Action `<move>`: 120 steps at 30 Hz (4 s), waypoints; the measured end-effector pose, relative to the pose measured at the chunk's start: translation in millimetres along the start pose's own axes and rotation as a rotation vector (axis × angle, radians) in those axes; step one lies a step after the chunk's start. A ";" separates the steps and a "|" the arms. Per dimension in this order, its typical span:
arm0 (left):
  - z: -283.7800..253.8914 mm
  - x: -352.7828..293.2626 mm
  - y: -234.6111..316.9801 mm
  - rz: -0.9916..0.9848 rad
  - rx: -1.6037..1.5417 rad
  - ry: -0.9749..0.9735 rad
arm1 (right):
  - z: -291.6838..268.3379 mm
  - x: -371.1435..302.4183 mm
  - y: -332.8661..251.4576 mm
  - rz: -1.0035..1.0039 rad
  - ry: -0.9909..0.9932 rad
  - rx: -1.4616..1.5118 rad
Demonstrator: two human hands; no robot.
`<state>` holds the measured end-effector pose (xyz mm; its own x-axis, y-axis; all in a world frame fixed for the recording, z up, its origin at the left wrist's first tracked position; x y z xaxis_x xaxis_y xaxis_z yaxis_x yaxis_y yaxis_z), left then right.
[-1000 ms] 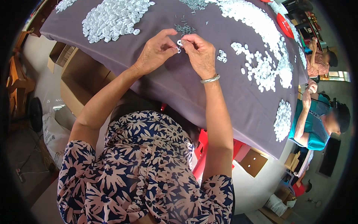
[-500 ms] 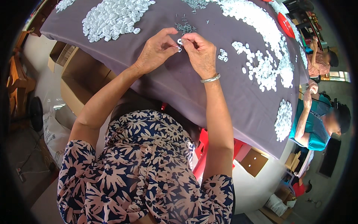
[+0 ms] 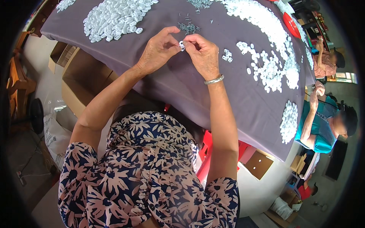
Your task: Manual assembly of small white plastic components by joining them with small metal pins.
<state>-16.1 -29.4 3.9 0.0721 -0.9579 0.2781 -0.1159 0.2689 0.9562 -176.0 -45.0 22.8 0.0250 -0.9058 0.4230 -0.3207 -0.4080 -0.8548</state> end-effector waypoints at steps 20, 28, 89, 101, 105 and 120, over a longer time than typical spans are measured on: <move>-4.9 4.2 -2.3 -0.139 -0.079 -0.083 | 2.1 -7.4 -10.4 -0.173 -0.075 -0.140; -5.8 4.3 -5.8 -0.108 -0.113 -0.123 | 3.3 -8.5 -17.3 -0.310 -0.033 -0.255; -107.5 69.7 20.1 0.370 0.558 0.343 | -3.8 -12.0 -17.5 -0.295 0.076 -0.254; -111.5 41.6 33.2 -0.129 0.041 0.387 | -60.5 14.5 -1.5 0.308 0.372 0.356; -67.1 16.0 36.0 -0.201 -0.028 0.154 | -79.6 25.6 -3.5 0.409 0.437 0.511; -11.4 -3.1 14.5 -0.263 -0.238 0.141 | -112.9 20.1 34.8 0.114 0.198 -0.217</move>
<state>-6.7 -21.5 17.9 0.2059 -0.9785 0.0143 0.1570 0.0474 0.9865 -293.5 -64.5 35.5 -0.2010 -0.8956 0.3969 -0.5058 -0.2521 -0.8250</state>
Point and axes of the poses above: each hand's wrist, its own x-axis towards the middle knuckle, its own z-axis out of the palm, y = z × x, the point moved 3 cm from there along x, towards the middle knuckle, and after that the axes turned 13 degrees about y, right-handed, at the moved point
